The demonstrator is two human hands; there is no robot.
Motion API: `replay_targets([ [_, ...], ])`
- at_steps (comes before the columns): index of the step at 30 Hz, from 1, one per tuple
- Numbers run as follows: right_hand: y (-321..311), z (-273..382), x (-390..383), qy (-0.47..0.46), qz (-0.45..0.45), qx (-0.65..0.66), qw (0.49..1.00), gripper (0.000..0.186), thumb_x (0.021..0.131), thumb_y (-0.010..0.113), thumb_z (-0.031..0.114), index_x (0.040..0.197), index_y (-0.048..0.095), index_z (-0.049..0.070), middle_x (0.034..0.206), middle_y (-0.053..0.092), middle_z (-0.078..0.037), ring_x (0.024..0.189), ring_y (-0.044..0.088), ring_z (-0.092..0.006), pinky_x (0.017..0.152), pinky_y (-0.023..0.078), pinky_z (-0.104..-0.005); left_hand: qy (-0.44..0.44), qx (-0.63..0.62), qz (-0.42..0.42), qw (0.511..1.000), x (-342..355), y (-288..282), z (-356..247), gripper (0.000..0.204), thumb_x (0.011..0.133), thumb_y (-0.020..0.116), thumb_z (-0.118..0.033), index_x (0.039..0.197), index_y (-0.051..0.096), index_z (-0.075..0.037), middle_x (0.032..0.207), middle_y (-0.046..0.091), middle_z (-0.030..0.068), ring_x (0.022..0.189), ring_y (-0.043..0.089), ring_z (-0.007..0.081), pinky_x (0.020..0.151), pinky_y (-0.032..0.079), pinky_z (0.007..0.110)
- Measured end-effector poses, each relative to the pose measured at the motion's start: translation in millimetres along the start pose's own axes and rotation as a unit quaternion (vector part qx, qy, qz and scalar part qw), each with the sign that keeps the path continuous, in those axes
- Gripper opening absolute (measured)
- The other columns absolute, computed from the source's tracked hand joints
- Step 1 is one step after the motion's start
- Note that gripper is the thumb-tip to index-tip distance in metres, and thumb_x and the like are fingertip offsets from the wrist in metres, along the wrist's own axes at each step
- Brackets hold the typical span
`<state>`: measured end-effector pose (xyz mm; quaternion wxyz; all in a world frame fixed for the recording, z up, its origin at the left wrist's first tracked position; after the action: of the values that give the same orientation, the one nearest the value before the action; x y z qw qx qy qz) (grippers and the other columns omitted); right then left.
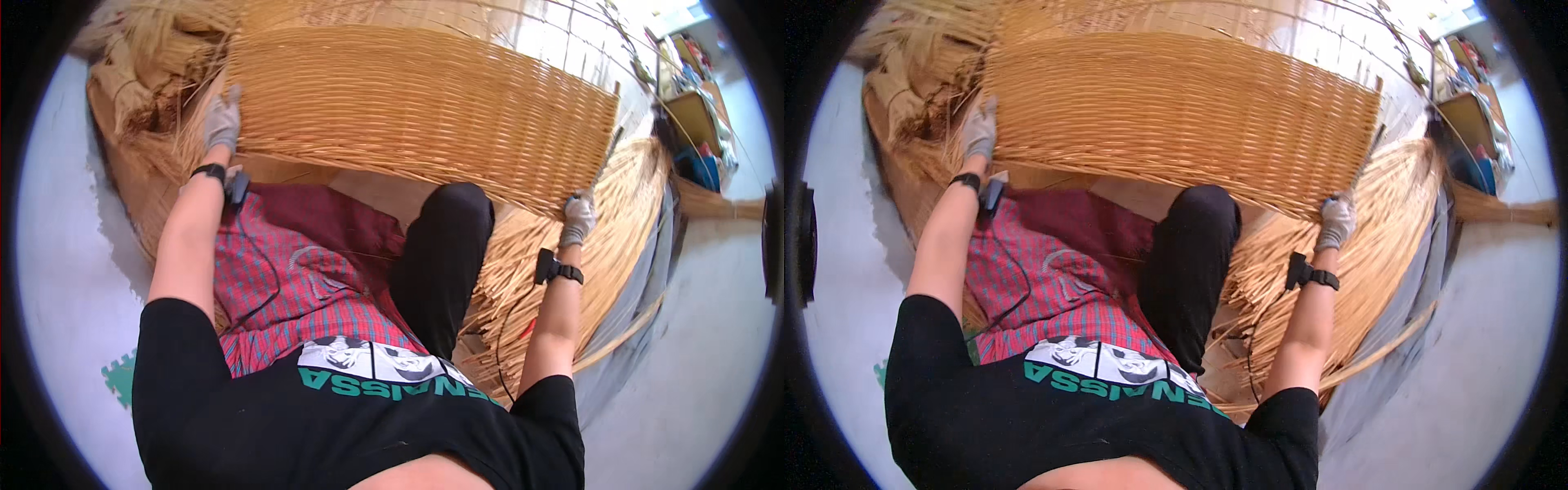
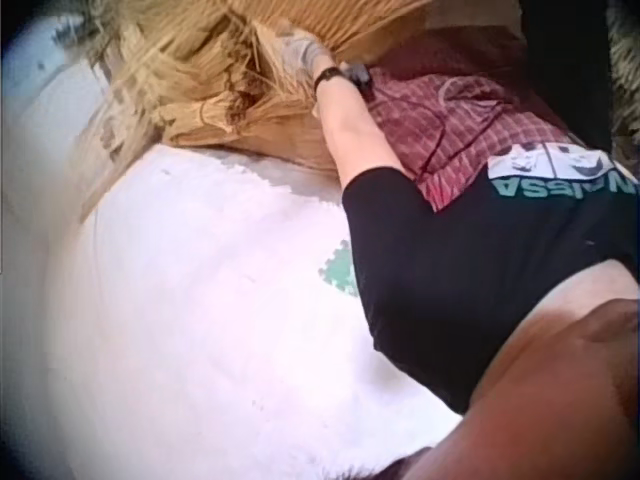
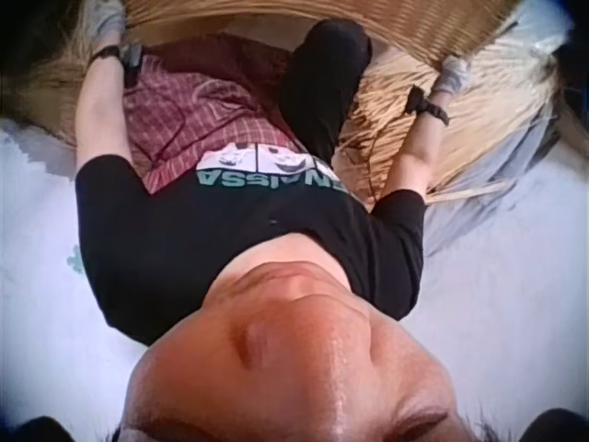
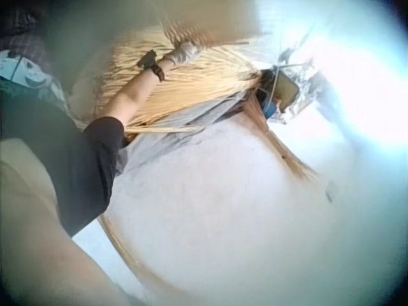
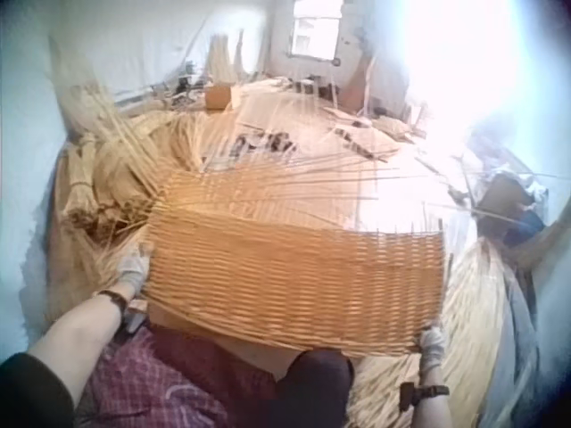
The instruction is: Weave and measure a large bamboo or rattan basket.
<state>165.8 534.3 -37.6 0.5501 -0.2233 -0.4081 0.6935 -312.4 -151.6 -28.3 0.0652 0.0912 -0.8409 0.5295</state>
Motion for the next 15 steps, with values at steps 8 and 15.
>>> replay_targets([
  [8, 23.7, -13.1, 43.4, -0.122, 0.028, -0.186, 0.975, 0.051, 0.093, 0.048, 0.026, 0.143, 0.050, 0.019, 0.106, 0.071, -0.024, 0.095, 0.068, -0.0446, 0.081, 0.053, -0.0522, 0.042, 0.020, 0.175, 0.984, 47.6, 3.0, 10.2, 0.104, 0.087, 0.038, -0.085, 0.146, 0.050, 0.000, 0.146, 0.051, 0.0274, 0.136, 0.048, 0.0416, 0.112, 0.038, 0.044],
  [15, 15.5, -35.5, 40.8, -0.066, -0.008, 0.005, 0.998, 0.037, 0.103, 0.049, 0.041, 0.109, 0.067, 0.010, 0.077, 0.066, -0.008, 0.067, 0.064, -0.0271, 0.062, 0.050, -0.0433, 0.087, -0.003, 0.264, 0.960, 32.1, -33.4, -2.9, 0.108, 0.083, 0.045, -0.086, 0.138, 0.054, 0.007, 0.136, 0.058, 0.0303, 0.128, 0.055, 0.0424, 0.108, 0.042, 0.044],
])
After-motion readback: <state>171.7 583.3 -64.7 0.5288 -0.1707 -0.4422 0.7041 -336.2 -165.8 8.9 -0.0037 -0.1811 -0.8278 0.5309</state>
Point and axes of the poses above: each hand's wrist, its own x-axis towards the middle knuckle, its own y-axis out of the palm, z = x × y, the point moved 2 cm from there along x, towards the middle knuckle
